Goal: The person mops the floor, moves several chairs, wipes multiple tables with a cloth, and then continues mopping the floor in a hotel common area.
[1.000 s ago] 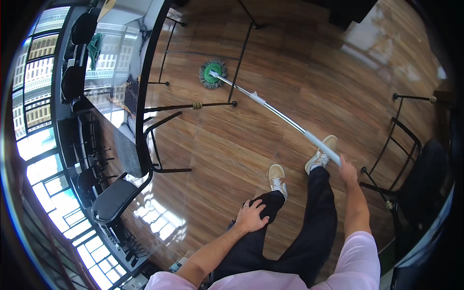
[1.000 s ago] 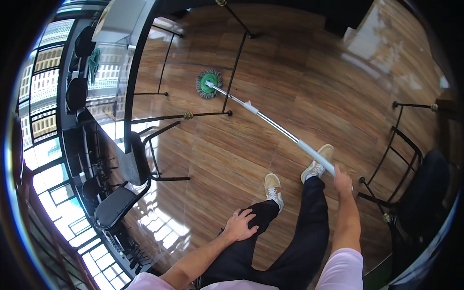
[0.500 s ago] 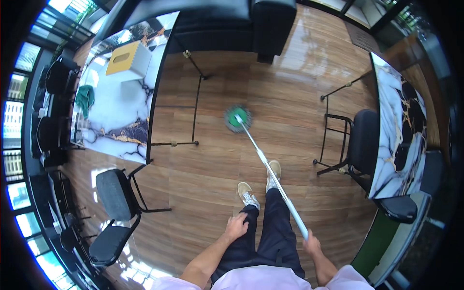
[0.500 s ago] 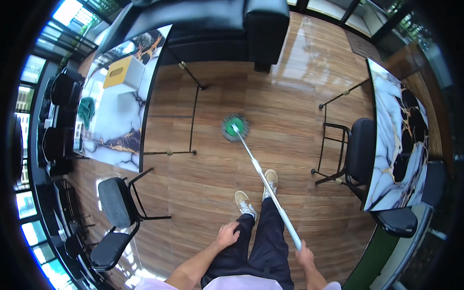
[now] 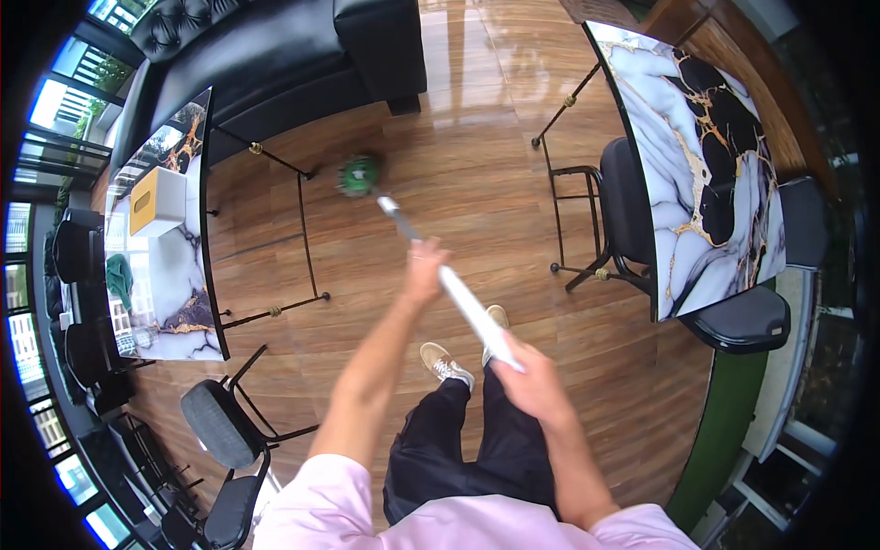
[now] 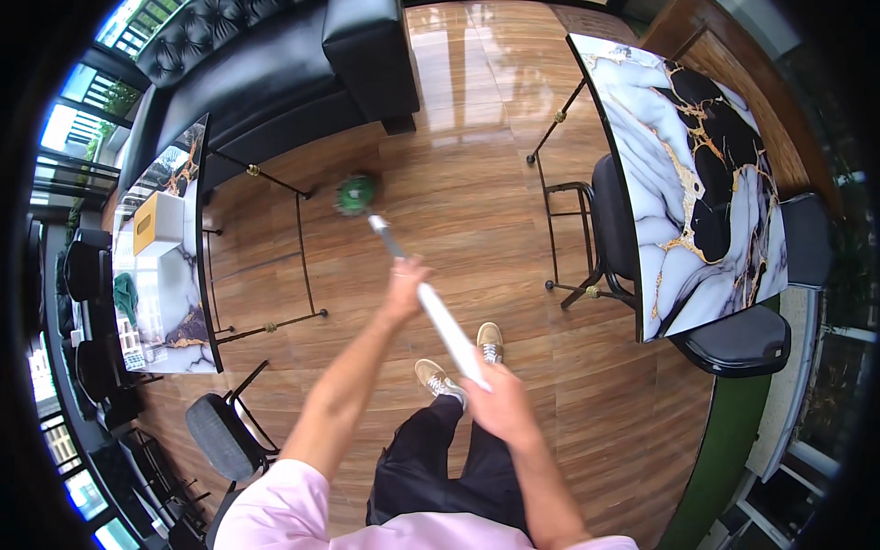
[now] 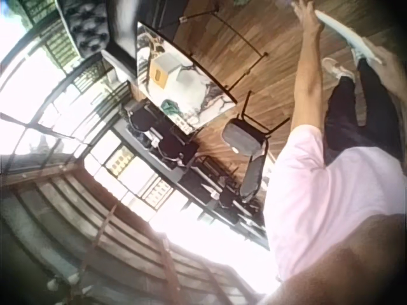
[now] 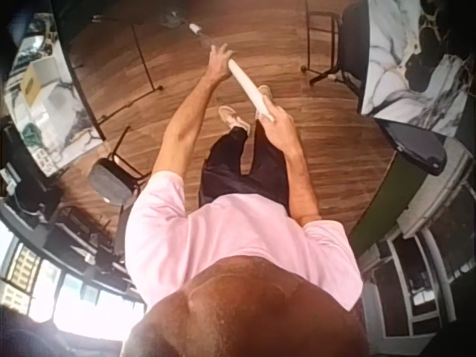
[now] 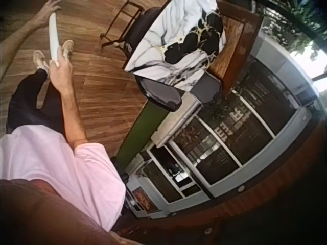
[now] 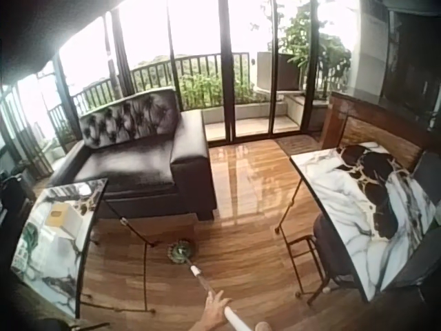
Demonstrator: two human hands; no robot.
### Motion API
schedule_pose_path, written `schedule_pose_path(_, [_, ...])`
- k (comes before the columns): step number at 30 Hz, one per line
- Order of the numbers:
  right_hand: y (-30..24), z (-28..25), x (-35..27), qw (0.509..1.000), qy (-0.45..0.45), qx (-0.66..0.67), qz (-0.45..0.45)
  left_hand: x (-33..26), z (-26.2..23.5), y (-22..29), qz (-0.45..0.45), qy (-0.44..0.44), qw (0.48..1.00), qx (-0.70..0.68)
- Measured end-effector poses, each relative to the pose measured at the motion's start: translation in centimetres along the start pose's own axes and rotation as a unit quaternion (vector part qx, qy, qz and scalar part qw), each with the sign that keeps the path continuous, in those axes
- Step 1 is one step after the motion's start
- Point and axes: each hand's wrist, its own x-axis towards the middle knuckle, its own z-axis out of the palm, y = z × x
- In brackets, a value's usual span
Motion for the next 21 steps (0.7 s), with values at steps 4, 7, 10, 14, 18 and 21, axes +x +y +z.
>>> schedule_pose_path(4, [1.2,-10.4,-9.0,0.950,0.135,0.159,0.233,0.8,7.3,17.1,0.046,-0.069,0.988,-0.127])
schedule_pose_path(7, [1.1,-14.3,-12.2,0.918,0.264,0.143,0.257,2.4,6.6,24.7,0.055,-0.162,0.983,-0.068])
schedule_pose_path(10, [-0.3,-16.7,-12.5,0.927,0.259,0.118,0.244,1.2,3.8,25.7,0.006,-0.141,0.987,-0.072])
schedule_pose_path(14, [-2.3,-13.5,-8.6,0.981,0.127,0.093,0.112,-5.8,-0.5,16.9,-0.061,-0.002,0.998,-0.028])
schedule_pose_path(18, [-1.9,-8.1,-6.8,0.989,0.105,0.094,-0.038,-12.0,1.3,9.2,-0.130,0.048,0.989,-0.049])
schedule_pose_path(21, [-0.7,-11.9,-9.4,0.973,0.178,0.143,0.032,-9.5,3.2,15.6,-0.076,0.089,0.990,-0.075])
